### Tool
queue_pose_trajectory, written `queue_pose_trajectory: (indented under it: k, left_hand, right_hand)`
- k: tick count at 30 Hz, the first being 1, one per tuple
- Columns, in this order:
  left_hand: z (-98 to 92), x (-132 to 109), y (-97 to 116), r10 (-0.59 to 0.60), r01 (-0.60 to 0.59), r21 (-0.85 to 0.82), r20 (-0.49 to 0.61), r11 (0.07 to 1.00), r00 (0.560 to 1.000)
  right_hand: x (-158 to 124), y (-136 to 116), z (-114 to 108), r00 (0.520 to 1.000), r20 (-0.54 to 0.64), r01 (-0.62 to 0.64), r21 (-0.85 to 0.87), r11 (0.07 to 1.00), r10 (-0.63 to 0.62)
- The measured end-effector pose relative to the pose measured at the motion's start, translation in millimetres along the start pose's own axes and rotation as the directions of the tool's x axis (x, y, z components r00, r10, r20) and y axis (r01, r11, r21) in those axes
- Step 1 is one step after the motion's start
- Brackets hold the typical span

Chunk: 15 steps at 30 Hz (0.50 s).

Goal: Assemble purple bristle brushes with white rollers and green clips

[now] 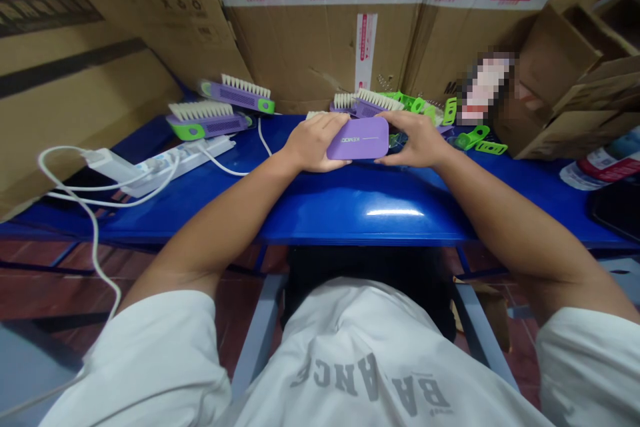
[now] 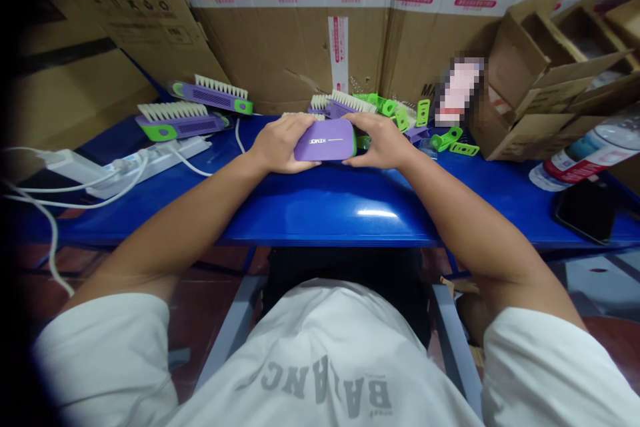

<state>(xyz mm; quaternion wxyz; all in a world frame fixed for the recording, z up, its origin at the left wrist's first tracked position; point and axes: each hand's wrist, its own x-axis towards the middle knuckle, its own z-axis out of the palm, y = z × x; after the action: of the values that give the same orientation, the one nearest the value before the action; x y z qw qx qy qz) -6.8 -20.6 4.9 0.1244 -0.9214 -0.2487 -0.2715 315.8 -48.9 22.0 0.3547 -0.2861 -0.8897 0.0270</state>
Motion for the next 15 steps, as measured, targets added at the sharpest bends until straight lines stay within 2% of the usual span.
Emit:
queue_pose_trajectory:
  k: [15]
  left_hand:
    - [-5.1,4.2,3.0,-0.070,0.070,-0.025,0.000,0.997,0.998]
  right_hand:
    - [1.8,1.5,-4.2,0.998,0.045,-0.046,-0.029,0.999,0.048]
